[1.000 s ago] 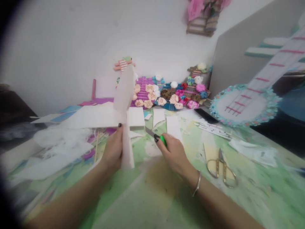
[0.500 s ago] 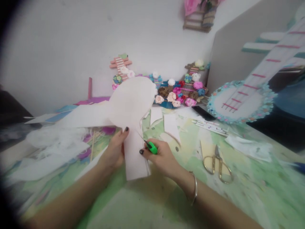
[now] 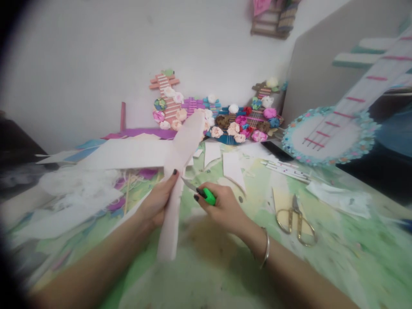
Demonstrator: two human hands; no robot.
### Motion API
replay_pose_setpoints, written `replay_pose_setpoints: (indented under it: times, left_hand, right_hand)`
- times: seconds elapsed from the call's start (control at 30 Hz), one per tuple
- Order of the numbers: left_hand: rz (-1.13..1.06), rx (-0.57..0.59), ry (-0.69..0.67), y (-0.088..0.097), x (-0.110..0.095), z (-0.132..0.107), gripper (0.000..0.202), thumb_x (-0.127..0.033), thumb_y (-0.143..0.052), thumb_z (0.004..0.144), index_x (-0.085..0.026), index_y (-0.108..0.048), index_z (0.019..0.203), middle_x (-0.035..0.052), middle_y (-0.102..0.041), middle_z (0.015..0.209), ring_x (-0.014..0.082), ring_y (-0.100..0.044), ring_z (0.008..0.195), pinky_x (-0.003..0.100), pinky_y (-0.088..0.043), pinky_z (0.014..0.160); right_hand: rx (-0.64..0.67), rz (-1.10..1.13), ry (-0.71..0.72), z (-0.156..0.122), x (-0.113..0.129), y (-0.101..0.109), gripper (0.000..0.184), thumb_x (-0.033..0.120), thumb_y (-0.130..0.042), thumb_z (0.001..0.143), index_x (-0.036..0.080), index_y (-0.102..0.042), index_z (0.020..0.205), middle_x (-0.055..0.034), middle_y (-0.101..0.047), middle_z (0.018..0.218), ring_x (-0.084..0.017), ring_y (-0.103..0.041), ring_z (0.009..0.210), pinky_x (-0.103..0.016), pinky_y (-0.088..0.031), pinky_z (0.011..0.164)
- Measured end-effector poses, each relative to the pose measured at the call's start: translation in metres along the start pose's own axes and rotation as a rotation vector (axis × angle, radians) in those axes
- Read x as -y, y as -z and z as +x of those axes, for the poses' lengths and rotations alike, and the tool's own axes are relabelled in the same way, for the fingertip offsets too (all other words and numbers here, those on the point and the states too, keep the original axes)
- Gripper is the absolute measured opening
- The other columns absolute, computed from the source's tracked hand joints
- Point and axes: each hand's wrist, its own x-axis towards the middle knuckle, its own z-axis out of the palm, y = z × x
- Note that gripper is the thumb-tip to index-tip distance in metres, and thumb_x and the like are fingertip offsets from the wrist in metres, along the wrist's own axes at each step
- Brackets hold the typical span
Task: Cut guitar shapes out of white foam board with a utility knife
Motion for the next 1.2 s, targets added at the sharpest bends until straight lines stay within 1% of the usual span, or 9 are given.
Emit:
replay_pose_setpoints:
  times: [0.1,0.27,0.4,0.6,0.8,0.87,0.97,1.07,1.2]
  left_hand:
    - [-0.023,0.010,0.032,0.001,-0.001,0.000,0.038,-0.043,-0.070,0.066,-0.015,-0.062,0.089,0.0005,-0.060,0.057,0.0104,-0.054,0.045,0.021,-0.046,0.043]
    - [-0.006,-0.015,0.026,-0.001,0.001,-0.002,0.037,-0.044,-0.070,0.067,-0.015,-0.062,0.089,0.0014,-0.061,0.060,0.0108,-0.055,0.047,0.020,-0.046,0.042]
    - [-0.003,-0.031,0.023,-0.001,0.001,-0.002,0.034,-0.042,-0.070,0.067,-0.015,-0.063,0.086,-0.0016,-0.057,0.056,0.0085,-0.052,0.045,0.018,-0.044,0.041]
    - [-0.042,-0.097,0.009,0.003,-0.001,0.004,0.032,-0.043,-0.069,0.068,-0.015,-0.062,0.080,-0.0063,-0.047,0.043,0.0066,-0.042,0.033,0.017,-0.035,0.032]
    - [-0.059,-0.180,-0.138,0.008,0.005,0.011,0.041,-0.041,-0.072,0.065,-0.015,-0.062,0.095,0.0040,-0.067,0.072,0.0133,-0.060,0.057,0.024,-0.050,0.052]
    - [-0.046,-0.273,-0.188,0.012,0.002,0.015,0.040,-0.040,-0.073,0.064,-0.014,-0.062,0.093,0.0046,-0.067,0.075,0.0132,-0.060,0.059,0.025,-0.051,0.056]
    - [-0.022,-0.412,-0.377,0.019,-0.010,0.019,0.036,-0.035,-0.074,0.064,-0.016,-0.063,0.093,0.0043,-0.068,0.086,0.0123,-0.062,0.068,0.024,-0.052,0.062]
    - [0.010,-0.339,-0.446,0.020,-0.018,0.019,0.036,-0.035,-0.074,0.064,-0.017,-0.064,0.093,0.0039,-0.068,0.091,0.0113,-0.061,0.070,0.023,-0.051,0.063]
    - [-0.010,-0.220,-0.294,0.014,-0.013,0.012,0.039,-0.040,-0.073,0.064,-0.016,-0.062,0.094,0.0011,-0.066,0.076,0.0104,-0.057,0.058,0.023,-0.049,0.054]
  right_hand:
    - [-0.053,-0.133,-0.003,0.004,-0.009,0.006,0.021,0.035,-0.048,0.085,0.017,-0.057,0.078,-0.0006,-0.057,0.070,-0.012,-0.048,0.066,-0.023,-0.035,0.062]
    - [-0.202,-0.350,-0.125,0.012,-0.034,0.014,0.019,0.032,-0.051,0.081,0.017,-0.058,0.074,-0.0004,-0.057,0.063,-0.012,-0.045,0.059,-0.024,-0.032,0.058]
    - [-0.289,-0.372,-0.164,0.015,-0.044,0.020,0.017,0.031,-0.052,0.080,0.017,-0.059,0.074,-0.0012,-0.059,0.065,-0.013,-0.048,0.060,-0.024,-0.032,0.058]
    - [-0.162,-0.296,-0.074,0.010,-0.031,0.013,0.018,0.034,-0.052,0.081,0.018,-0.058,0.076,-0.0006,-0.060,0.068,-0.012,-0.048,0.061,-0.024,-0.034,0.060]
    - [-0.051,-0.192,0.009,0.003,-0.009,0.005,0.014,0.029,-0.051,0.082,0.018,-0.056,0.075,0.0001,-0.058,0.068,-0.012,-0.048,0.065,-0.023,-0.034,0.061]
    - [-0.039,-0.138,-0.020,0.001,-0.005,0.004,0.018,0.031,-0.050,0.083,0.017,-0.055,0.071,0.0016,-0.053,0.062,-0.011,-0.044,0.061,-0.022,-0.033,0.057]
    - [-0.031,-0.095,-0.089,0.001,-0.008,0.004,0.022,0.033,-0.050,0.083,0.017,-0.056,0.068,0.0024,-0.048,0.058,-0.010,-0.040,0.057,-0.022,-0.031,0.054]
    - [-0.144,-0.216,-0.156,0.004,-0.016,0.005,0.019,0.035,-0.052,0.081,0.018,-0.059,0.077,-0.0002,-0.055,0.066,-0.013,-0.047,0.063,-0.024,-0.034,0.059]
    - [-0.198,-0.392,-0.096,0.005,-0.017,0.005,0.032,0.046,-0.054,0.080,0.018,-0.056,0.097,-0.0059,-0.059,0.088,-0.018,-0.051,0.077,-0.028,-0.035,0.067]
